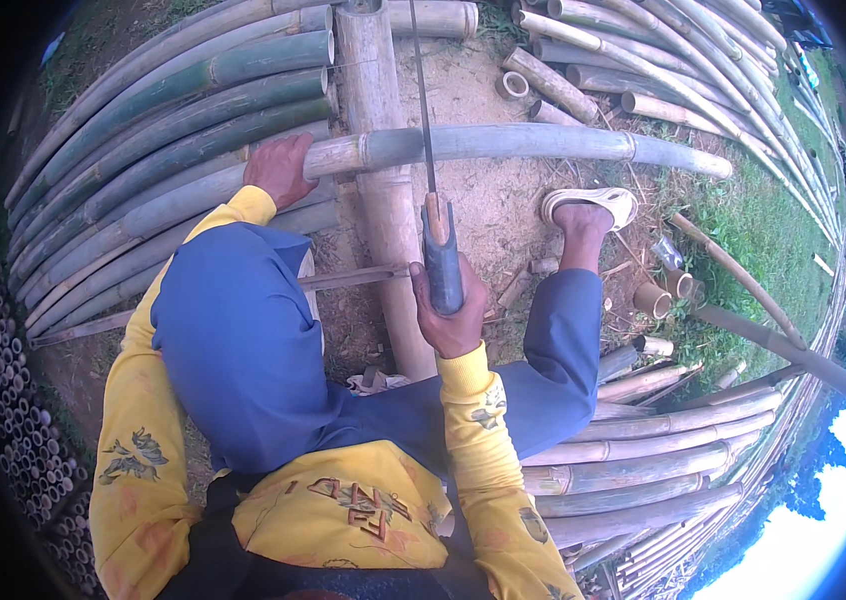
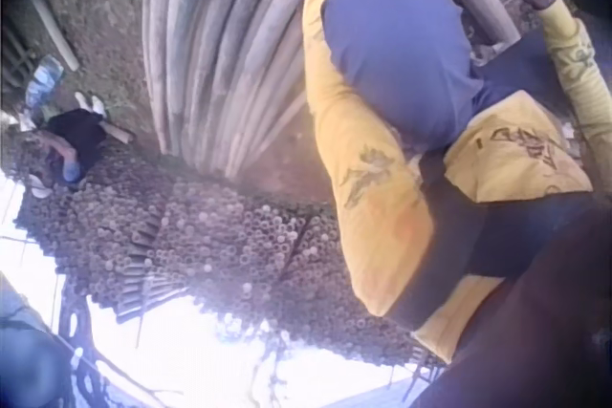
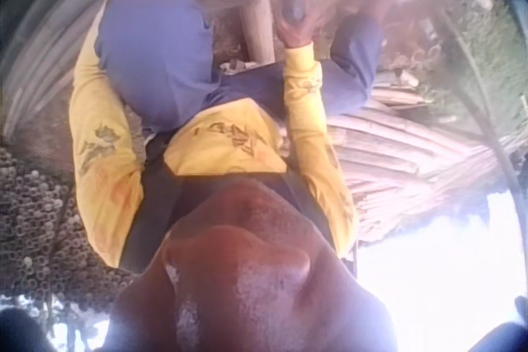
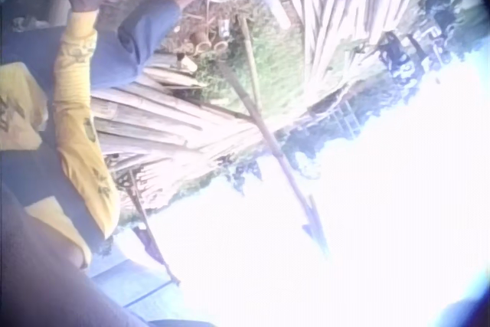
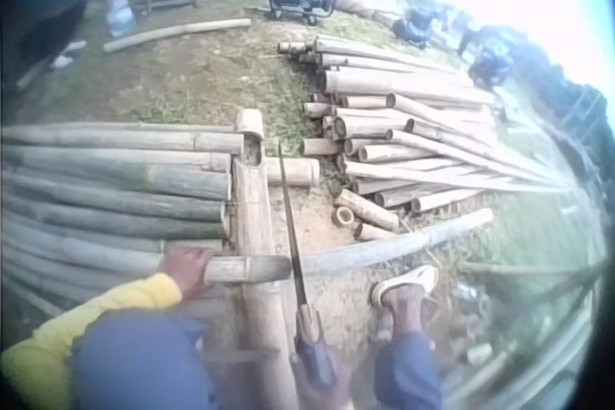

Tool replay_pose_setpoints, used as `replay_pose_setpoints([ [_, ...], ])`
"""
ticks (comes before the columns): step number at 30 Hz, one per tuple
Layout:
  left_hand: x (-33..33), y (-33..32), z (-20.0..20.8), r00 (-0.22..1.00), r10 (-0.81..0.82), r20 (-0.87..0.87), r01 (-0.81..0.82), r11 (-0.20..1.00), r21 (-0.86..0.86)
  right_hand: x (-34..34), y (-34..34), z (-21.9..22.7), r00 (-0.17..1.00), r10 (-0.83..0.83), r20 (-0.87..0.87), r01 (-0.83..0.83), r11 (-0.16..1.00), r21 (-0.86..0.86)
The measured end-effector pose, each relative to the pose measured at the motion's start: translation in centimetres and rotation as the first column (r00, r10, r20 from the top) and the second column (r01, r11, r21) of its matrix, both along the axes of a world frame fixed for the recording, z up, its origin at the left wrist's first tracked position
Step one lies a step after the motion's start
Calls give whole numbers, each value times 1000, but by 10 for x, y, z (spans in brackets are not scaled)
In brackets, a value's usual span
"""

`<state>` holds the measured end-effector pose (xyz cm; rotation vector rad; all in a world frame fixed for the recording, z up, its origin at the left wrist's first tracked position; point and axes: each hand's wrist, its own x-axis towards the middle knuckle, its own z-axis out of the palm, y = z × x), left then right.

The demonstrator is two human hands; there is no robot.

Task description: The person sits on the ground and uses a machete to cut long bamboo poles into shorter sections. They repeatedly position a pole, strike it with the machete, and move the cut pieces aside.

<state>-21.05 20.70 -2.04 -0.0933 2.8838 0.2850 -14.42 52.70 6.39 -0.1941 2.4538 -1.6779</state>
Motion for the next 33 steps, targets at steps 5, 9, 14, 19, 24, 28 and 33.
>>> replay_pose_setpoints([
  [5,1,-4,0,998,-52,-39,52,999,3,36,16,18,998,-48,44,46,998,41],
  [9,1,-5,4,999,-31,-40,30,999,-21,121,56,71,991,-30,129,10,989,150],
  [14,4,-6,-7,994,-56,-98,56,998,-4,65,32,54,998,0,65,-5,996,85],
  [19,-4,-4,-5,993,-93,-79,90,995,-38,3,5,27,1000,20,21,-21,999,39],
  [24,9,-7,-5,989,-87,-122,83,996,-38,128,65,85,994,-1,108,-24,973,229],
  [28,5,-11,-7,991,-69,-111,68,998,-13,97,43,79,991,-16,133,-3,990,140],
  [33,-9,-1,1,997,-78,-20,77,996,-42,3,4,29,999,17,29,-19,997,70],
])
